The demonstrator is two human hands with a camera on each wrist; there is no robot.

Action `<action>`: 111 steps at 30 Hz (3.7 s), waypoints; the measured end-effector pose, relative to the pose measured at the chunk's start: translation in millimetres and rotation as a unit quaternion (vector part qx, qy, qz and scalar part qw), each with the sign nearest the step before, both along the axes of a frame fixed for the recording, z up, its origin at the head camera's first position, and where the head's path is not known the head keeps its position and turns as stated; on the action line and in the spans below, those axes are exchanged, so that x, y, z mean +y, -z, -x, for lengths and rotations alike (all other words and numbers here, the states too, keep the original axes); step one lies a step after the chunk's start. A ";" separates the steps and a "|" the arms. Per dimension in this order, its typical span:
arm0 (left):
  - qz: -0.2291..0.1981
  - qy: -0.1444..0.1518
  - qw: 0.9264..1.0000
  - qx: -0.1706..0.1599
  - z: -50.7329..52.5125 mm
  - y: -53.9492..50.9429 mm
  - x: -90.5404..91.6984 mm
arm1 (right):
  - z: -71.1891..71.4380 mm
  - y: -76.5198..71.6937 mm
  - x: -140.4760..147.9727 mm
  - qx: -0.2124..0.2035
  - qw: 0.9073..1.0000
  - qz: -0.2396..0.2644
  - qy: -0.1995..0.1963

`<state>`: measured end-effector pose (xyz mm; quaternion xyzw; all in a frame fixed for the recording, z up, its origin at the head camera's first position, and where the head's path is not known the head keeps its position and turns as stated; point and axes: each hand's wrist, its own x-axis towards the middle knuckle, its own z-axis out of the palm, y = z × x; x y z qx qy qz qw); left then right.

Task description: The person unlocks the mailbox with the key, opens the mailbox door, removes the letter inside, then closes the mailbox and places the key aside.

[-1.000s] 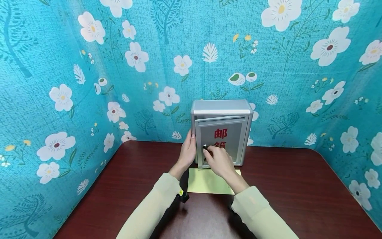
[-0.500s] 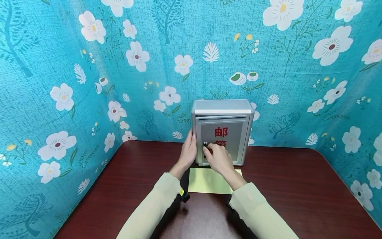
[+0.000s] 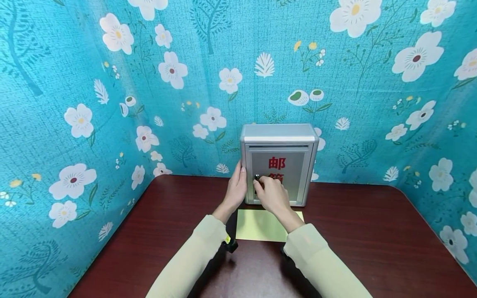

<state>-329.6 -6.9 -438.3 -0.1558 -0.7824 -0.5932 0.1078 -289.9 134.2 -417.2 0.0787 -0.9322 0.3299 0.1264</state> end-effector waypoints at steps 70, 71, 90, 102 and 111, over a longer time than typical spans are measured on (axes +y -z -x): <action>-0.003 0.008 1.000 -0.016 -4.3 -3.8 -0.8 | -0.1 11.8 -3.9 0.357 0.882 -0.307 0.018; -0.003 0.008 1.000 -0.014 -4.4 -4.1 -0.9 | 0.0 11.9 -3.7 0.357 0.882 -0.307 0.018; -0.008 0.019 1.000 -0.005 -2.8 -1.9 0.3 | -1.9 13.1 -1.2 0.353 0.885 -0.304 0.020; -0.001 0.016 1.000 -0.007 -3.3 -1.7 1.7 | -1.7 12.8 -0.5 0.354 0.884 -0.303 0.020; 0.002 0.022 1.000 0.005 -4.0 -1.9 1.3 | -1.4 13.0 -0.7 0.358 0.888 -0.288 0.020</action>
